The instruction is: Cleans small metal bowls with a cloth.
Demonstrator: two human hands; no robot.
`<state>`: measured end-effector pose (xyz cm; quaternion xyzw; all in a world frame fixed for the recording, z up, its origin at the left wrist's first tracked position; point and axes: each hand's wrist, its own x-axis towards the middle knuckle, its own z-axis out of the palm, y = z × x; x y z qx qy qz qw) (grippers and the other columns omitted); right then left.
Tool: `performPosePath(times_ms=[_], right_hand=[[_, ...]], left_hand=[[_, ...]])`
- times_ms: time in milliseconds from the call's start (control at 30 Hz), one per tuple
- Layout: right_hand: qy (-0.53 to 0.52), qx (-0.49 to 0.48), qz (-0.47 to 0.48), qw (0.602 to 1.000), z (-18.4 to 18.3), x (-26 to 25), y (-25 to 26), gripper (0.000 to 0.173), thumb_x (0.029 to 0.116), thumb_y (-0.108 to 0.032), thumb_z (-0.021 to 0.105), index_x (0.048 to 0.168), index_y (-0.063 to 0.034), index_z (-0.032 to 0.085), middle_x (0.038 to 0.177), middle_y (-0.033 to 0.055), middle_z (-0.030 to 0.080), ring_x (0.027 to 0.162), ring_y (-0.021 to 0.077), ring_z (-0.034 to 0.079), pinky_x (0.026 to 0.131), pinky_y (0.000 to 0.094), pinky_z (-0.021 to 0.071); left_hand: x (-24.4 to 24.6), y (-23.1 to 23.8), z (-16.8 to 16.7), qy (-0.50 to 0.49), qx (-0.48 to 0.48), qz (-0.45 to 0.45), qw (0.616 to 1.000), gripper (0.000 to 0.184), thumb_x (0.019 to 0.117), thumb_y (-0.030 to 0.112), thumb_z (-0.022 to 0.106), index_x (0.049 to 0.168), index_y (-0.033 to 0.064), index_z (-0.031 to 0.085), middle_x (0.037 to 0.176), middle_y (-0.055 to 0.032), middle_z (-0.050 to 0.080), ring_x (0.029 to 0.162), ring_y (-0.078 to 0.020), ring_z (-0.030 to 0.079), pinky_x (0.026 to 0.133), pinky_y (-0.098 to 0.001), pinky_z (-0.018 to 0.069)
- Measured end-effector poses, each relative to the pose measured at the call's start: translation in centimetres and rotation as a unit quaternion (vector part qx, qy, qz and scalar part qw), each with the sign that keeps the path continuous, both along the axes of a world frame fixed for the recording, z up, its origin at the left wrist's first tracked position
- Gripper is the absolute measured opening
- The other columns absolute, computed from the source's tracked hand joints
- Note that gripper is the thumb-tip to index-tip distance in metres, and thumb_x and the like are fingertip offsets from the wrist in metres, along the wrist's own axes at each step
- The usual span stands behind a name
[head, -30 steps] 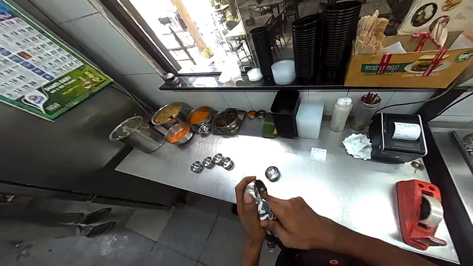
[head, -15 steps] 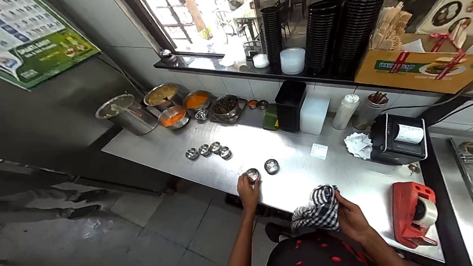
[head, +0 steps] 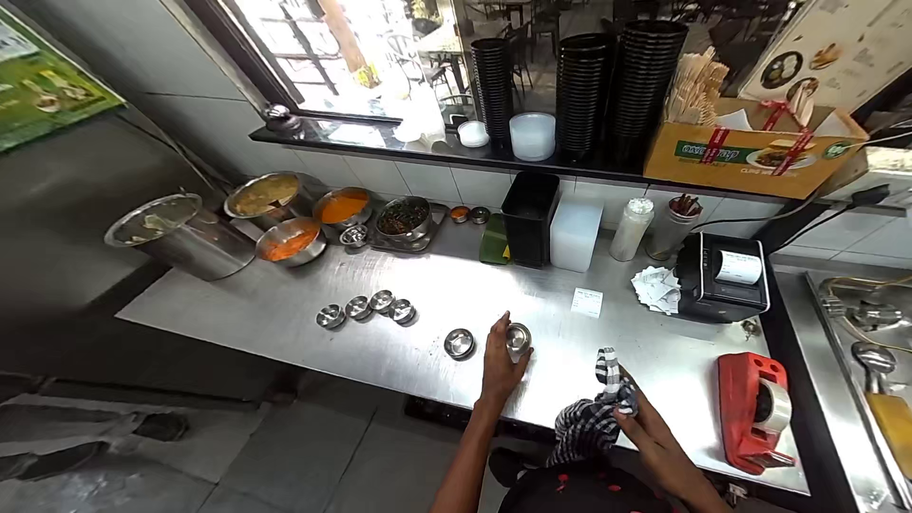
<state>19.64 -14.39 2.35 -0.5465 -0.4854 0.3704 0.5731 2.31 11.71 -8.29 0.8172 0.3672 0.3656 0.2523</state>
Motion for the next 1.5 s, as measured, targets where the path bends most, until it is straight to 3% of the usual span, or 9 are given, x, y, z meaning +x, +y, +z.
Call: performPosePath(times_ms=[200, 367, 600, 733, 1000, 1133, 1233, 1367, 1500], right_hand=[[-0.443, 0.039, 0.033, 0.895, 1.4, -1.1, 5.2, 0.059, 0.1034, -0.037, 0.043, 0.159, -0.0196, 0.04, 0.165, -0.0042, 0.039, 0.114, 0.018, 0.063, 0.082, 0.0417, 0.0539], [-0.507, 0.065, 0.039, 0.858, 3.9, -3.0, 7.3, 0.06, 0.0962, -0.041, 0.048, 0.154, -0.0238, 0.049, 0.157, -0.007, 0.05, 0.084, 0.0167, 0.061, 0.065, 0.0399, 0.0467], [-0.004, -0.089, 0.185, 0.979, 5.3, -4.6, 6.2, 0.036, 0.1078, -0.033, 0.049, 0.127, -0.0062, 0.063, 0.1, 0.0068, 0.07, 0.079, 0.0129, 0.066, 0.069, 0.035, 0.0568], [0.365, -0.164, 0.233, 0.886, 4.7, -2.5, 6.9, 0.024, 0.1074, -0.033, 0.048, 0.104, -0.0129, 0.062, 0.07, -0.0018, 0.058, 0.049, 0.0045, 0.048, 0.043, 0.0209, 0.041], [0.645, -0.116, 0.142, 0.742, 4.6, -3.3, 6.7, 0.029, 0.1068, -0.037, 0.049, 0.106, -0.013, 0.066, 0.07, 0.0, 0.058, 0.049, 0.0069, 0.048, 0.048, 0.0222, 0.0444], [0.589, -0.111, 0.161, 0.784, 4.5, -3.1, 6.2, 0.041, 0.1084, -0.048, 0.041, 0.118, -0.0148, 0.063, 0.085, 0.0034, 0.066, 0.058, 0.0085, 0.056, 0.053, 0.0226, 0.0487], [0.536, -0.089, 0.205, 0.814, 4.5, -3.1, 6.1, 0.047, 0.108, -0.053, 0.037, 0.126, -0.0164, 0.058, 0.097, 0.0052, 0.069, 0.065, 0.01, 0.062, 0.054, 0.0234, 0.0504], [0.355, -0.001, 0.179, 0.918, 4.1, -4.3, 6.2, 0.041, 0.1052, -0.044, 0.054, 0.124, -0.0075, 0.059, 0.089, 0.0038, 0.066, 0.061, 0.0083, 0.059, 0.052, 0.024, 0.0505], [0.041, 0.119, 0.165, 0.978, 4.8, -3.7, 5.5, 0.052, 0.0968, -0.042, 0.067, 0.115, 0.0071, 0.069, 0.13, 0.0194, 0.061, 0.111, 0.0209, 0.063, 0.092, 0.039, 0.0566]], left_hand=[[0.1, -7.4, 10.9, -0.115, 0.001, -0.159, 0.981, 0.107, 0.0694, 0.013, 0.086, 0.158, 0.0227, 0.027, 0.148, -0.0011, 0.054, 0.134, -0.0202, 0.055, 0.109, -0.0471, 0.0515], [-4.1, -6.8, 17.8, -0.008, 0.054, -0.215, 0.975, 0.082, 0.0759, 0.017, 0.085, 0.149, 0.0196, 0.049, 0.147, 0.0045, 0.055, 0.131, -0.016, 0.055, 0.108, -0.0409, 0.0521], [-5.5, -7.4, 13.7, 0.099, 0.188, -0.144, 0.967, 0.064, 0.0879, 0.031, 0.066, 0.148, 0.0115, 0.053, 0.135, -0.0123, 0.063, 0.12, -0.0299, 0.061, 0.099, -0.0471, 0.0515], [-3.7, -8.8, 11.7, -0.001, 0.086, -0.135, 0.987, 0.058, 0.0881, 0.026, 0.067, 0.14, 0.0047, 0.053, 0.125, -0.0164, 0.064, 0.117, -0.0253, 0.062, 0.098, -0.0399, 0.0544], [-1.5, -9.3, 11.9, 0.028, 0.034, -0.1, 0.994, 0.064, 0.0885, 0.033, 0.063, 0.144, 0.0069, 0.049, 0.137, -0.0159, 0.059, 0.116, -0.0246, 0.065, 0.083, -0.045, 0.0607], [-2.6, -8.8, 12.0, -0.1, -0.179, -0.27, 0.941, 0.091, 0.083, 0.047, 0.076, 0.157, 0.0143, 0.034, 0.157, -0.0151, 0.038, 0.136, -0.0279, 0.05, 0.102, -0.0411, 0.0541], [-2.2, -8.9, 12.4, -0.219, -0.316, -0.277, 0.88, 0.074, 0.0949, 0.06, 0.057, 0.148, 0.0108, 0.045, 0.153, -0.011, 0.046, 0.137, -0.0242, 0.048, 0.112, -0.0383, 0.0437], [-0.3, -9.3, 12.7, -0.231, -0.255, -0.231, 0.91, 0.069, 0.102, 0.068, 0.035, 0.141, 0.012, 0.044, 0.128, -0.0076, 0.06, 0.114, -0.0189, 0.06, 0.1, -0.0333, 0.0502], [0.4, -10.2, 15.6, -0.304, -0.279, -0.243, 0.878, 0.058, 0.1029, 0.064, 0.038, 0.124, 0.0133, 0.059, 0.105, -0.0074, 0.068, 0.095, -0.0181, 0.066, 0.087, -0.0307, 0.0544]])
